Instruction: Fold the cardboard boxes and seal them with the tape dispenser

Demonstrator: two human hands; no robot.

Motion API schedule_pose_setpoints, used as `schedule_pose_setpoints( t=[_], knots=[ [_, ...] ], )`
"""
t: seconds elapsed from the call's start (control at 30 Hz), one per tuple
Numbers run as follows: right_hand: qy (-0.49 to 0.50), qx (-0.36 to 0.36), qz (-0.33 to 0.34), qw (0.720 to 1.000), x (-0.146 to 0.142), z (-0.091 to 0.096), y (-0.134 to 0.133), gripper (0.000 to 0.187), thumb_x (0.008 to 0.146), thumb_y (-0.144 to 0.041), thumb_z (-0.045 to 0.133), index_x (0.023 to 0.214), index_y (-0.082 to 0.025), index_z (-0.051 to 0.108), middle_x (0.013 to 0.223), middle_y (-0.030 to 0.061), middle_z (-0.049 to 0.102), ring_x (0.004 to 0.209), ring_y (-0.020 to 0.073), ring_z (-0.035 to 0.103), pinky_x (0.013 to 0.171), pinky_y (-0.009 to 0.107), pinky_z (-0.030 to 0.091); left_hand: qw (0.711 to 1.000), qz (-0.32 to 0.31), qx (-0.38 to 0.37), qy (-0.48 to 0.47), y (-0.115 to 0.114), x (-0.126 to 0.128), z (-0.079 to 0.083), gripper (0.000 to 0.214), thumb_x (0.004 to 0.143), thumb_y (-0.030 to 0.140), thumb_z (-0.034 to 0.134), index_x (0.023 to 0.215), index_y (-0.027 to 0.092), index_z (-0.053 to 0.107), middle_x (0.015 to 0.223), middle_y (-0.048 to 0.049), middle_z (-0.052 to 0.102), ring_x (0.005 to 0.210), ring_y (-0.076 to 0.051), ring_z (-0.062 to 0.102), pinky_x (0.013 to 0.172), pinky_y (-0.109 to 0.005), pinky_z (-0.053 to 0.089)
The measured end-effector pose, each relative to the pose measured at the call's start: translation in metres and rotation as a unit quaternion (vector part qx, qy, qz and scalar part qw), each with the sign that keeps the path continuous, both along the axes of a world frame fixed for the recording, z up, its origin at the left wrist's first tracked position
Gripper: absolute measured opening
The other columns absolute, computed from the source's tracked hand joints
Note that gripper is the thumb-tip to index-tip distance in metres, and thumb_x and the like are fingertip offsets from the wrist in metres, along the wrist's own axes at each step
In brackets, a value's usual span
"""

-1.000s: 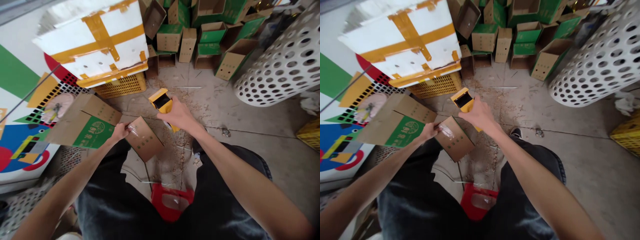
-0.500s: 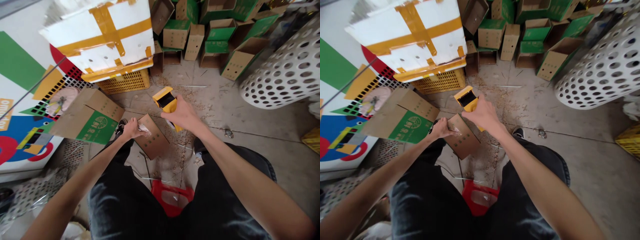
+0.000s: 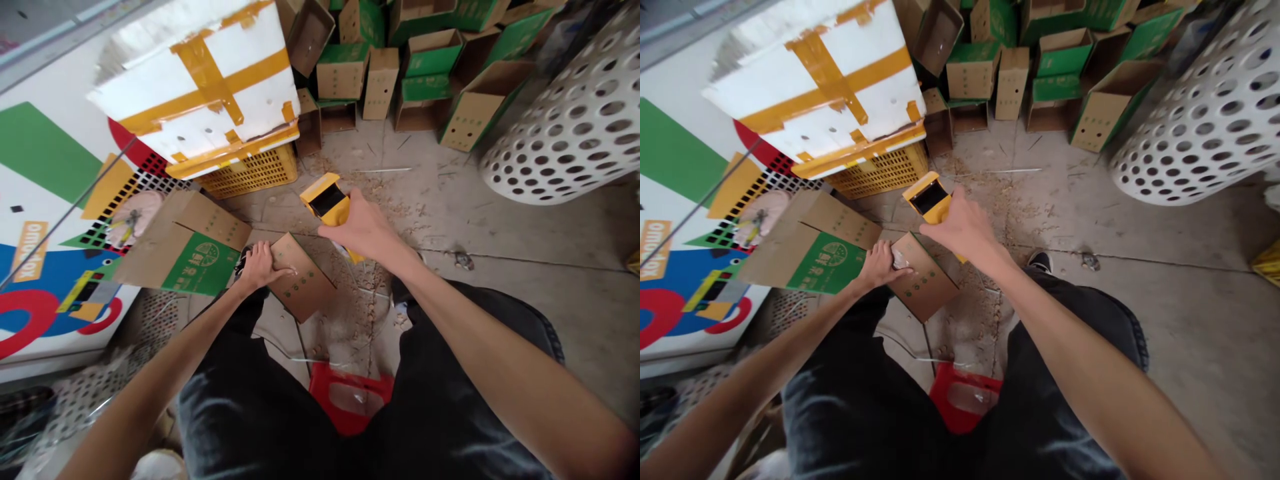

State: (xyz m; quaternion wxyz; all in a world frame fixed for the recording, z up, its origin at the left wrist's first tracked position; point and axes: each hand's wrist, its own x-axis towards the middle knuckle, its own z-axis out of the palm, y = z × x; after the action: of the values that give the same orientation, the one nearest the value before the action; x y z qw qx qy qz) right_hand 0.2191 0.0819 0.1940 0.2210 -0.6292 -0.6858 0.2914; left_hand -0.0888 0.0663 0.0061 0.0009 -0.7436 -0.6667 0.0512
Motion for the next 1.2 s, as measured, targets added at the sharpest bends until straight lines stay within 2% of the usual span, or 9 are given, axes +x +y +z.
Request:
schedule_pose_setpoints(
  t=[0.1,0.23,0.3,0.47,0.53,0.73,0.93,1.2],
  knots=[
    [0.000,0.001,-0.003,1.000,0.002,0.002,-0.001,0.065,0.065,-0.052,0.073,0.116,-0.017,0.052,0.097,0.0131,0.067,0.092,0.0360,0.066,0.076,0.047,0.052,1.000,0.013,0.004,0.013,-0.007,0.009,0.003,0.129,0.061,0.088,0.067,0.147,0.000,0.029,0.139,-0.0314,0.050,0.130,-0.046,0.048,0.107,-0.053,0.040],
    [-0.002,0.007,-0.007,1.000,0.002,0.002,-0.002,0.065,0.066,-0.053,0.072,0.116,-0.017,0.052,0.097,0.0139,0.068,0.091,0.0360,0.067,0.074,0.046,0.052,0.999,0.020,-0.019,0.022,-0.005,0.010,0.005,0.144,0.053,0.085,0.074,0.152,-0.002,0.017,0.143,-0.0333,0.044,0.133,-0.046,0.046,0.107,-0.052,0.040],
    [-0.003,0.011,-0.006,1.000,0.003,0.001,-0.002,0.064,0.066,-0.053,0.073,0.116,-0.017,0.053,0.097,0.0132,0.068,0.091,0.0356,0.067,0.074,0.046,0.052,0.998,0.035,-0.037,0.024,0.000,0.009,0.006,0.140,0.054,0.082,0.076,0.152,0.000,0.019,0.144,-0.0329,0.043,0.132,-0.046,0.047,0.105,-0.051,0.042],
    [-0.010,0.005,-0.005,1.000,0.004,0.000,-0.004,0.064,0.067,-0.051,0.074,0.118,-0.018,0.054,0.097,0.0129,0.068,0.094,0.0346,0.067,0.077,0.046,0.052,0.996,0.067,-0.057,0.014,0.012,0.015,0.009,0.109,0.062,0.079,0.074,0.137,0.008,0.040,0.136,-0.0275,0.050,0.126,-0.043,0.051,0.101,-0.050,0.044],
    [-0.009,0.004,-0.004,1.000,0.004,0.001,-0.004,0.064,0.067,-0.050,0.074,0.119,-0.018,0.054,0.098,0.0132,0.069,0.095,0.0345,0.067,0.078,0.045,0.052,0.996,0.063,-0.054,0.010,0.014,0.022,0.011,0.113,0.061,0.078,0.075,0.141,0.008,0.037,0.135,-0.0268,0.050,0.126,-0.044,0.050,0.101,-0.052,0.043],
    [-0.008,0.002,-0.006,1.000,0.005,0.000,-0.003,0.067,0.068,-0.051,0.073,0.120,-0.016,0.053,0.099,0.0160,0.069,0.095,0.0372,0.067,0.076,0.047,0.053,0.998,0.009,-0.053,0.010,0.010,0.036,0.017,0.136,0.059,0.073,0.079,0.160,0.015,0.009,0.144,-0.0272,0.042,0.129,-0.047,0.045,0.102,-0.057,0.041],
    [-0.009,0.001,-0.002,1.000,0.006,0.000,-0.004,0.068,0.067,-0.049,0.073,0.122,-0.014,0.053,0.100,0.0167,0.070,0.097,0.0377,0.068,0.079,0.048,0.053,0.996,0.030,-0.078,0.010,0.015,0.033,0.018,0.131,0.061,0.073,0.077,0.160,0.018,0.010,0.149,-0.0258,0.039,0.132,-0.047,0.043,0.103,-0.059,0.041],
    [-0.017,-0.002,-0.007,1.000,0.006,0.000,-0.004,0.069,0.068,-0.049,0.073,0.124,-0.013,0.053,0.101,0.0169,0.070,0.097,0.0376,0.068,0.079,0.047,0.054,0.992,0.030,-0.120,0.006,0.028,0.025,0.017,0.129,0.060,0.058,0.083,0.159,0.021,0.009,0.148,-0.0252,0.039,0.133,-0.047,0.044,0.102,-0.059,0.042]
  ],
)
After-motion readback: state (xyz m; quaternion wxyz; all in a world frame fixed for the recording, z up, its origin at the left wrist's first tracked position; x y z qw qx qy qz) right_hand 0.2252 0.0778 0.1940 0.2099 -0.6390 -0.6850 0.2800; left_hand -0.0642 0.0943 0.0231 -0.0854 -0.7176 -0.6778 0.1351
